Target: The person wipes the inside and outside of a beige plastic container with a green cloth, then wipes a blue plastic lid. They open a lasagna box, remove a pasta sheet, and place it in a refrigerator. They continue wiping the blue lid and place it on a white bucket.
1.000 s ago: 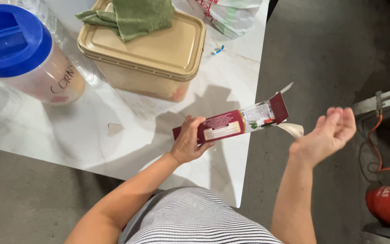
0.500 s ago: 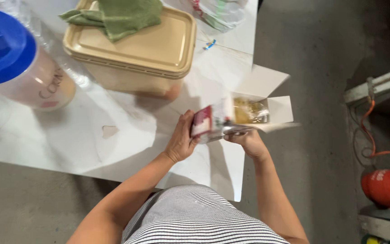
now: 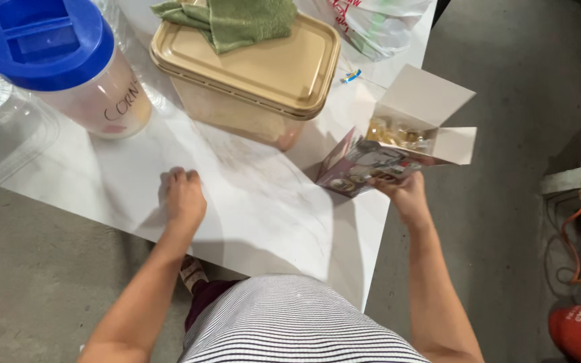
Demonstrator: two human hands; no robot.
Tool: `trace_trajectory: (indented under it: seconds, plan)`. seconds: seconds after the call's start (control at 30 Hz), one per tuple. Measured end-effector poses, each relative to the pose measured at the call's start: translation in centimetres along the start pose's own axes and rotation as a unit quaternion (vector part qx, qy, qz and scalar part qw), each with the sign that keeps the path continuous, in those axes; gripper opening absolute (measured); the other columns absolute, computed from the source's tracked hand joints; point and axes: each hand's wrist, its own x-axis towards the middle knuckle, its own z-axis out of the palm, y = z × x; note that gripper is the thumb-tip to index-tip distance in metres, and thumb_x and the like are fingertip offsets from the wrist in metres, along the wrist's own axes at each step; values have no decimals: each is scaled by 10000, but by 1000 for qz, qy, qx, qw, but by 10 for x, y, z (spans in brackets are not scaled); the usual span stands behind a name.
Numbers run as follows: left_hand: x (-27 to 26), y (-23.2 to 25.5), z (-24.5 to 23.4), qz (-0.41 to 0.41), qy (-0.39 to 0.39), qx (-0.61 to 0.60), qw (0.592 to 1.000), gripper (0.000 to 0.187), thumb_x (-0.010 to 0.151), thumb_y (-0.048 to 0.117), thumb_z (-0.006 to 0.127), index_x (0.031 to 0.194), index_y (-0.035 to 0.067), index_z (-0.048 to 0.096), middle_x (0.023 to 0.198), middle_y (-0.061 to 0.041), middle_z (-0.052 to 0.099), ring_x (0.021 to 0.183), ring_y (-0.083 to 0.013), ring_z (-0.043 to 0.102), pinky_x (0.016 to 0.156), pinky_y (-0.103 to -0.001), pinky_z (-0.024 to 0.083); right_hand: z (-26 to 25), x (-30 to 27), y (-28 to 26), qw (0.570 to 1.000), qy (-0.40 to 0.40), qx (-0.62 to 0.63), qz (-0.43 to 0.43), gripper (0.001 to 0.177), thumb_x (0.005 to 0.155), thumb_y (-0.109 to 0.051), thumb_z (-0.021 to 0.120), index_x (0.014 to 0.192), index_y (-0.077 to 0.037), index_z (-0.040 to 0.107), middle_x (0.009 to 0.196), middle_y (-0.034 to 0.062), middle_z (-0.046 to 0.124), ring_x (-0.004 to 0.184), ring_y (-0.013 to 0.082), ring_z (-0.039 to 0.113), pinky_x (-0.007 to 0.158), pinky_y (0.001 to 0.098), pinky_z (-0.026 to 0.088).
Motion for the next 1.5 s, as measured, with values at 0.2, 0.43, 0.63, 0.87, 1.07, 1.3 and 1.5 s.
trace_trajectory:
  seconds: [0.2, 0.43, 0.63, 0.87, 1.07, 1.3, 1.5]
  plan:
    - [-15, 51, 3, 34, -2, -152, 988, 192, 811, -35, 648, 988, -4, 714, 1084, -190, 695, 1053, -374, 637, 935, -445, 516, 48, -39, 65, 980, 182, 67, 52, 450, 842, 149, 692, 1264, 60, 562, 1061, 65, 595, 950, 125, 619, 854, 329, 620]
    - [-8, 147, -39, -256, -234, -676, 650, 171, 826, 23, 760, 977, -23, 694, 880, -102, 715, 736, -200, 701, 655, -354, 608, 129, -79, 34, 999, -36, -8, -14, 409, 867, -7, 740, 1272, -38, 698, 1004, 48, 717, 873, 128, 667, 774, 272, 581]
    - [-11, 139, -102, -378, -224, -760, 478, 128, 896, 78, 729, 989, 16, 668, 921, -118, 724, 831, -228, 724, 753, -389, 630, 187, -34, -39, 976, -117, -53, -177, 252, 898, -58, 756, 1150, -48, 757, 1004, 65, 730, 870, 146, 695, 768, 274, 573]
    - [-43, 66, -164, -272, -46, -756, 594, 231, 928, 101, 656, 1114, -21, 718, 962, -96, 776, 867, -188, 753, 837, -333, 630, 297, -31, -55, 972, -214, 44, -85, 169, 1029, -149, 655, 999, 12, 700, 882, 83, 720, 782, 151, 671, 715, 301, 574]
    - [-78, -29, -195, -174, 123, -416, 884, 127, 911, 133, 708, 989, 44, 754, 925, -123, 725, 839, -273, 717, 751, -370, 568, 401, -70, -86, 917, -312, 218, 119, 289, 1032, -241, 588, 1054, 32, 682, 933, 72, 741, 828, 161, 703, 731, 334, 595]
    - [-89, -163, -213, -97, 131, -377, 912, 437, 996, 229, 722, 1284, -47, 544, 1347, -253, 491, 1212, -414, 528, 975, -474, 452, 519, -58, -81, 958, -246, 126, -71, 134, 942, -102, 686, 997, 4, 747, 890, 93, 746, 770, 158, 684, 724, 322, 582]
    - [-155, -300, -258, -198, 119, -448, 864, 544, 933, 233, 676, 1391, -3, 505, 1479, -176, 472, 1205, -298, 626, 1004, -403, 529, 550, 26, -47, 849, 30, -391, -354, 82, 894, -143, 720, 949, -109, 771, 1018, 120, 698, 1002, 344, 650, 883, 470, 520]
